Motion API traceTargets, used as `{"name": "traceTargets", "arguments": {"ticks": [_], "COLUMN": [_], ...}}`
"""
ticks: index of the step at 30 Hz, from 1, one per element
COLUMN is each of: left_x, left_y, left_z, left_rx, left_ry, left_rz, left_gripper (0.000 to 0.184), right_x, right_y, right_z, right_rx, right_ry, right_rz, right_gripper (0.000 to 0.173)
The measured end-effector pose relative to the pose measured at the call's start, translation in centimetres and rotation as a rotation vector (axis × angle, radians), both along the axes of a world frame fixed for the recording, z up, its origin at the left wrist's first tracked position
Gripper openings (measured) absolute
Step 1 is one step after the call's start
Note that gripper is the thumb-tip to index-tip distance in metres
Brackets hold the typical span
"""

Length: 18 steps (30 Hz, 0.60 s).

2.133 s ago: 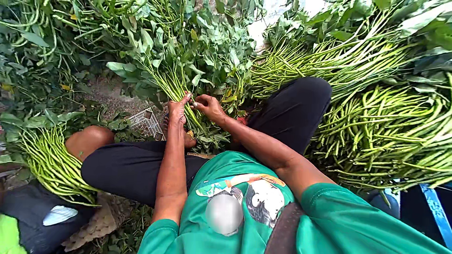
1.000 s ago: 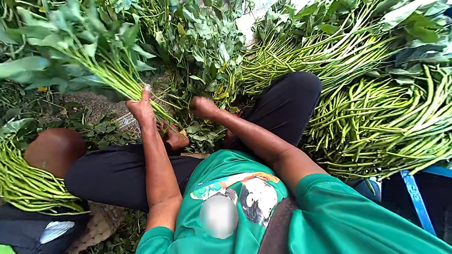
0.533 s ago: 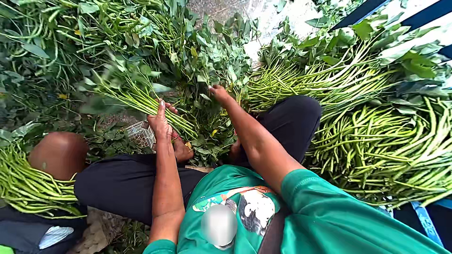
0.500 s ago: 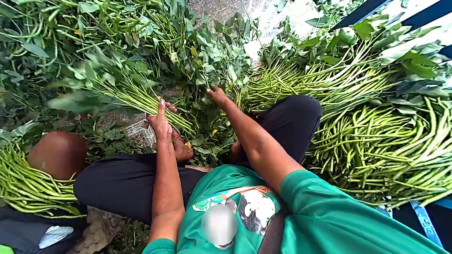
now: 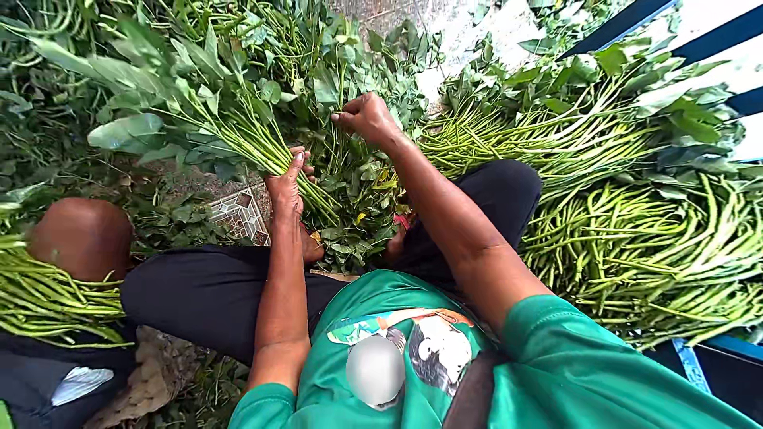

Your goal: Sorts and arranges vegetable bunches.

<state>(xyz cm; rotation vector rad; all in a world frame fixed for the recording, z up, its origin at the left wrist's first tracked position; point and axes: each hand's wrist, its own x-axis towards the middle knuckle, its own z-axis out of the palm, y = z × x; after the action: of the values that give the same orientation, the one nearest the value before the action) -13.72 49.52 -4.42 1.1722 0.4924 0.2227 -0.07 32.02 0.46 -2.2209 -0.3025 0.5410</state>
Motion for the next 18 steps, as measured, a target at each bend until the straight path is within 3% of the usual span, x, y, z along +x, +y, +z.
{"name": "traceTargets", "arguments": {"ticks": [4, 8, 12, 14, 18], "left_x": [0.2, 0.1, 0.4, 0.3, 0.0], "left_y": [-1.3, -1.9, -1.4, -0.3, 2.1], "left_z": [0.4, 0.1, -0.1, 0.2, 1.5], "left_rx": [0.11, 0.19, 0.238, 0.248, 0.289], "left_ry": [-0.054, -0.027, -0.054, -0.082, -0.124], "left_rz": [-0.031, -0.04, 0.025, 0.038, 0.174], "left_gripper": [0.02, 0.04, 0.028, 0.021, 0.029], "right_x": [-1.4, -2.9, -3.3, -3.1, -4.2], "right_y": [1.7, 4.3, 7.0, 7.8, 7.6], "right_z": [2.0, 3.8, 5.9, 5.7, 2.1], "right_rx": [0.057, 0.074, 0.07, 0.115, 0.37], "right_ry": [-0.116, -0.15, -0.189, -0.269, -0.361], "right_rz": [0.05, 0.096, 0.154, 0.201, 0.34], "right_gripper": [0.033, 0.033, 0.033, 0.035, 0.037]}}
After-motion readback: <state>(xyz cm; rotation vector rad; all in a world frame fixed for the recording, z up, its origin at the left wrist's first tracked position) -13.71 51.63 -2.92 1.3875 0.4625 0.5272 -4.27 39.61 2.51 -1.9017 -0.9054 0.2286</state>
